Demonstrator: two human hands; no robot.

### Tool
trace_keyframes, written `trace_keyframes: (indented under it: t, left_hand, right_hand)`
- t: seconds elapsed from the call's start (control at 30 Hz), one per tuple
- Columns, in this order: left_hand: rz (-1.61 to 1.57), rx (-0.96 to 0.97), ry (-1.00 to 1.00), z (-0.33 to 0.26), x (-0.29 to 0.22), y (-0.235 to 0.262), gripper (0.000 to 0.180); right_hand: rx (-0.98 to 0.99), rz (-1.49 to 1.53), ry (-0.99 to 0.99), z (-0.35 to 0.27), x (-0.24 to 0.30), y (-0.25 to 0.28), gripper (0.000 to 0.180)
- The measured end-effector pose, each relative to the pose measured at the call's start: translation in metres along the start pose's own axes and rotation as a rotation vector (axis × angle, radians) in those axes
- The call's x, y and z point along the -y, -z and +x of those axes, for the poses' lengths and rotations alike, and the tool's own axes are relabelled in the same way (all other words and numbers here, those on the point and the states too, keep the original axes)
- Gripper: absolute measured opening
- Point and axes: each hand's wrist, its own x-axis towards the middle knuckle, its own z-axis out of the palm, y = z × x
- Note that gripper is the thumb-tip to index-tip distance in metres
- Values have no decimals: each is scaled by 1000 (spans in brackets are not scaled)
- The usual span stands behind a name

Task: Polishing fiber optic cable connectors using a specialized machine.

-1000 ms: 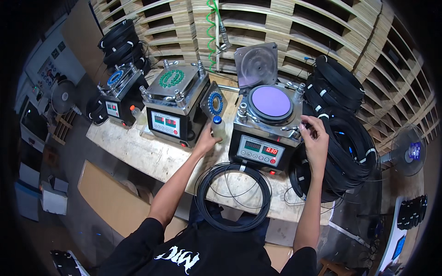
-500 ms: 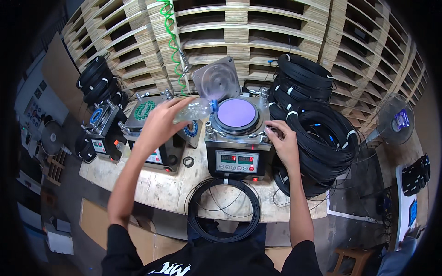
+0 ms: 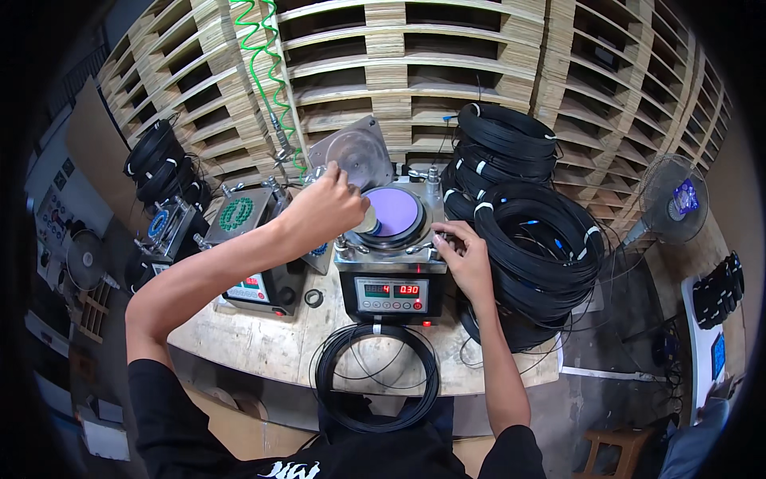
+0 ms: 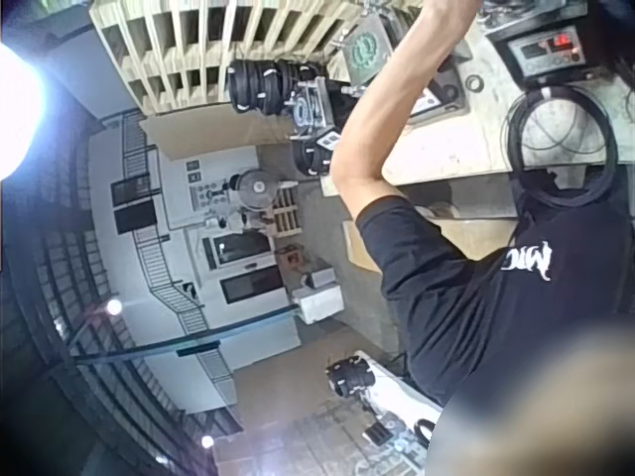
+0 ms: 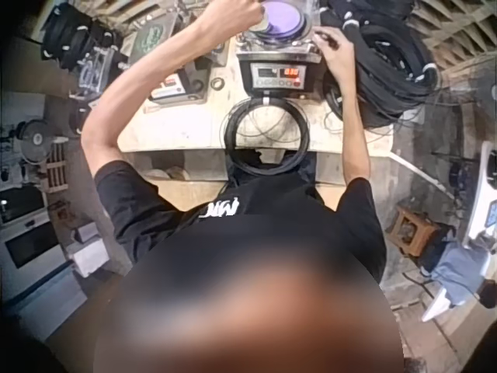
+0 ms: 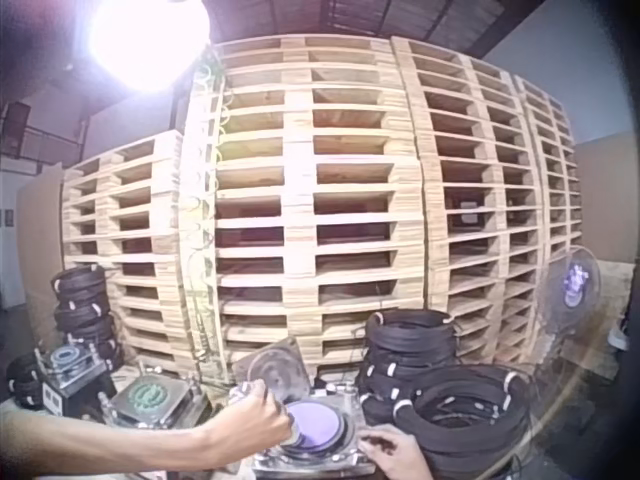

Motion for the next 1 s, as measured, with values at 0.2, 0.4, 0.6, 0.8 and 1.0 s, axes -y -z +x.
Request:
trace_keyframes:
  t: [0.2, 0.4, 0.6, 0.8, 1.0]
  left_hand:
    - [-14, -116, -72, 49, -10, 14, 10]
    - [33, -219, -49, 94, 2, 2, 9]
    - [-75, 83, 57, 91, 27, -25, 11]
    - [-55, 39, 70, 34, 26, -30, 7]
    - [-100, 70, 12, -1, 9, 6, 4]
  right_hand:
    - [1, -52, 15, -1, -1, 2, 22]
    - [-9, -20, 28, -1, 2, -3, 21]
    - [-19, 2, 41, -1, -1, -3, 22]
    - [-32, 12, 44, -1, -4, -2, 22]
    - [-30, 13, 31, -1, 6, -6, 21]
